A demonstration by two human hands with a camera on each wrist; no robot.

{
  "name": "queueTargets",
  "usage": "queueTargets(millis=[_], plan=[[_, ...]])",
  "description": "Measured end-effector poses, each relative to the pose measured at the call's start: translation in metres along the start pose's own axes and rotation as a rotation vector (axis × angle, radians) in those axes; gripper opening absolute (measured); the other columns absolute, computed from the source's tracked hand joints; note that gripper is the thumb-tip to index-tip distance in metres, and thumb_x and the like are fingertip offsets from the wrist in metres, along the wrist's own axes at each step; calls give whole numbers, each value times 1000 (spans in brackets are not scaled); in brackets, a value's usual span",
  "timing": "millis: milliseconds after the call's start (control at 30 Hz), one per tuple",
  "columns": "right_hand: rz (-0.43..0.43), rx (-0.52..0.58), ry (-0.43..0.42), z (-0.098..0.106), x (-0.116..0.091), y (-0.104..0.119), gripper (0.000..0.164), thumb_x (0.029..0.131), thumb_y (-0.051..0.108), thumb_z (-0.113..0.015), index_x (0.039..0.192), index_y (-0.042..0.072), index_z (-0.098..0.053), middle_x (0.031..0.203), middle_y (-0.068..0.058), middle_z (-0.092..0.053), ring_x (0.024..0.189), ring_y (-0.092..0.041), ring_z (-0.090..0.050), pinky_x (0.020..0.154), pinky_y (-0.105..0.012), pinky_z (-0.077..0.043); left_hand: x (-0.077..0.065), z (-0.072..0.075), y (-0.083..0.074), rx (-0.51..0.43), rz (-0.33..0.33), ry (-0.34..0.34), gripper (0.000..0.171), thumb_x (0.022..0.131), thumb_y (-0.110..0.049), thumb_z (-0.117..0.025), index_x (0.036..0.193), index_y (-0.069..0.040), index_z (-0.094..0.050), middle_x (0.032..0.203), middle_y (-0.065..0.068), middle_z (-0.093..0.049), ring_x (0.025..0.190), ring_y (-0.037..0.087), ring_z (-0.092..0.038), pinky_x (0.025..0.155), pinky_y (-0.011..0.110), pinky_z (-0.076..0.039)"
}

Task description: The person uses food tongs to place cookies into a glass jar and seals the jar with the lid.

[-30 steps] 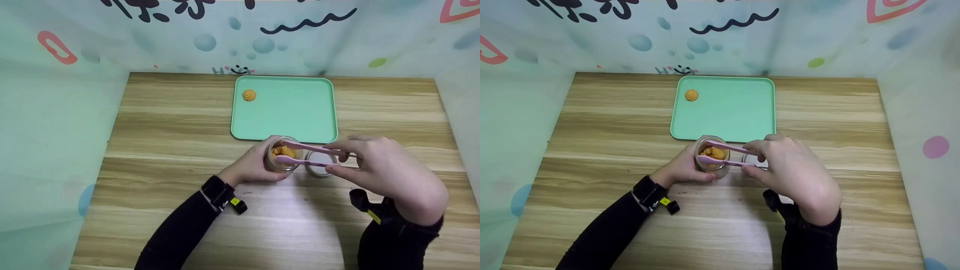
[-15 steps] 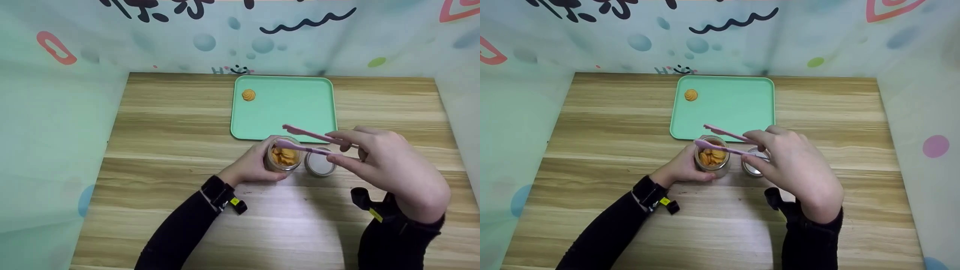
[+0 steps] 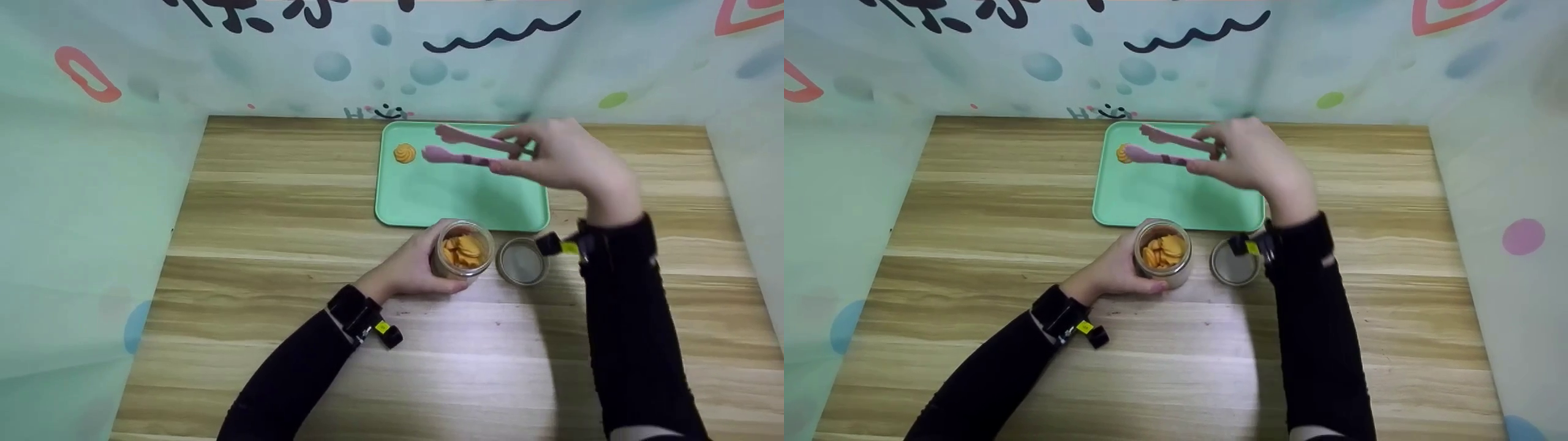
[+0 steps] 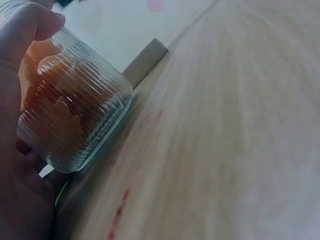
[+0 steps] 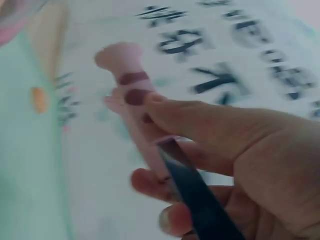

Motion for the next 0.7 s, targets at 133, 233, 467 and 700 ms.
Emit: queueTargets(millis=[133, 233, 467, 700], plan=[[-68, -5, 66, -9, 39, -12, 60, 103, 51, -74, 149, 13, -67, 114, -13, -76, 80, -23, -60, 68, -36, -47, 0, 0, -1, -3, -9, 6, 93, 76, -20, -100, 155, -17, -51, 148, -3, -64, 137, 12, -57, 126, 36, -39], [-100, -16, 88, -17, 58, -14, 61, 103, 52, -73, 150, 13, -67, 112, -14, -74, 87, -26, -57, 72, -39, -44, 1, -1, -3, -14, -21, 10, 92, 77, -20, -100, 155, -17, -52, 148, -5, -63, 137, 11, -57, 126, 35, -39], [-95, -55, 144, -45, 85, -14, 55, 103, 40, -76, 146, 6, -68, 115, -19, -76, 100, -31, -67, 85, -45, -54, 1, 1, -2, -13, -30, 12, 90, 78, -21, -99, 154, -18, -51, 148, -7, -63, 137, 11, -57, 125, 35, -40], [-98, -93, 165, -67, 100, -14, 54, 101, 39, -78, 142, 5, -71, 111, -19, -76, 99, -32, -67, 89, -48, -56, 1, 0, 0, -19, -14, 18, 91, 79, -28, -99, 156, -17, -50, 149, -4, -62, 138, 12, -56, 125, 34, -40]])
Point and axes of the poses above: each hand's wrist, its own x-axis towards the middle knuckle, its own z-axis out of the back of the hand, y = z × x, the point moved 8 cm from there along x, towards the middle knuckle
